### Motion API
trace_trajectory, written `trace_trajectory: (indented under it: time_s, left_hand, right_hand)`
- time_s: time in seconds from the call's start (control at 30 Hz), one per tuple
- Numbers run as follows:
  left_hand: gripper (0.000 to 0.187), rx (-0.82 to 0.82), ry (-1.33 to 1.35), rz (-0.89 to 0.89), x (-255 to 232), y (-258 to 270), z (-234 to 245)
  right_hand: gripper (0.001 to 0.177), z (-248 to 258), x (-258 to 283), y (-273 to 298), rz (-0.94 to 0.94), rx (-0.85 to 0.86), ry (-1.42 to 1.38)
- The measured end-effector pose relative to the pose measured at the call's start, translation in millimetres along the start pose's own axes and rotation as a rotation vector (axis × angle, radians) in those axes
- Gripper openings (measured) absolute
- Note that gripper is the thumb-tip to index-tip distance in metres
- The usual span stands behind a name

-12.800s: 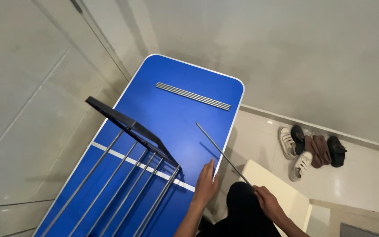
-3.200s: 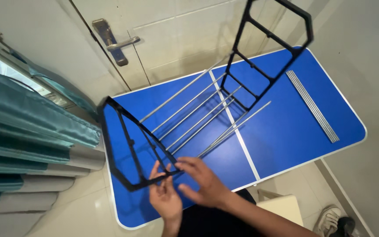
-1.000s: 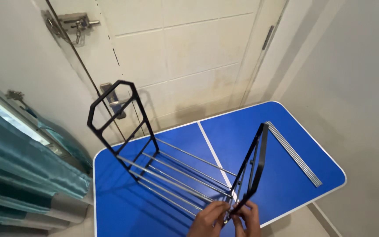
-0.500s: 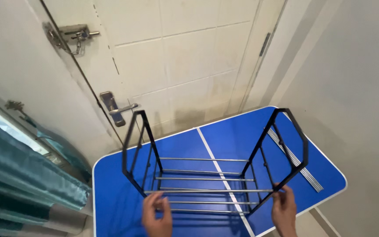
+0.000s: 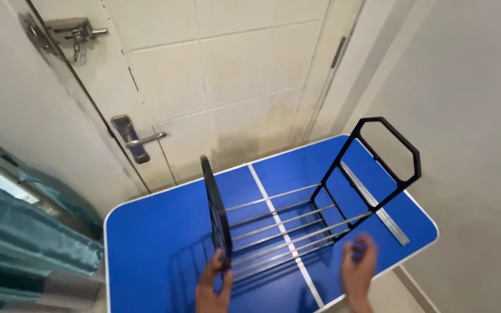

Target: The person assembles a metal rack on a blue table. They repeatedly insert and remove metal rods into the frame, adjusting the structure throughout the clip.

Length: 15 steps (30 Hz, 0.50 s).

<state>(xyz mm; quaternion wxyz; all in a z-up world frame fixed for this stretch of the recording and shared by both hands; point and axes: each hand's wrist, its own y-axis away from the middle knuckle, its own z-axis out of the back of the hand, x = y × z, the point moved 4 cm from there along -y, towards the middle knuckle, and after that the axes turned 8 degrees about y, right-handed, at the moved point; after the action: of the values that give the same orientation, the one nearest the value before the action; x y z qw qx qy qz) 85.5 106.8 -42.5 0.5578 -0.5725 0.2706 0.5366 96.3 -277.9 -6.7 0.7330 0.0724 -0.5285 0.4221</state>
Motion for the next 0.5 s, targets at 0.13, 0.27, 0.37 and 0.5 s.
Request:
trace_trajectory:
  time_s: [0.13,0.27,0.37,0.5]
  left_hand:
    - [0.042,0.092,0.099,-0.133,15,19,-37]
    - [0.047,0.193,0.224,-0.004,35,44,-50]
    - [0.055,0.123,0.336,0.011,48,54,-49]
    - [0.067,0.075,0.386,0.16,74,69,-31]
  right_hand:
    - [0.044,-28,44,79,0.441,0.215,-0.147]
    - [0.043,-44,100,114,0.922,0.507,0.043]
    - [0.035,-60,134,120,0.963,0.737,0.056]
    - [0.025,-61,165,122,0.945,0.811,-0.05]
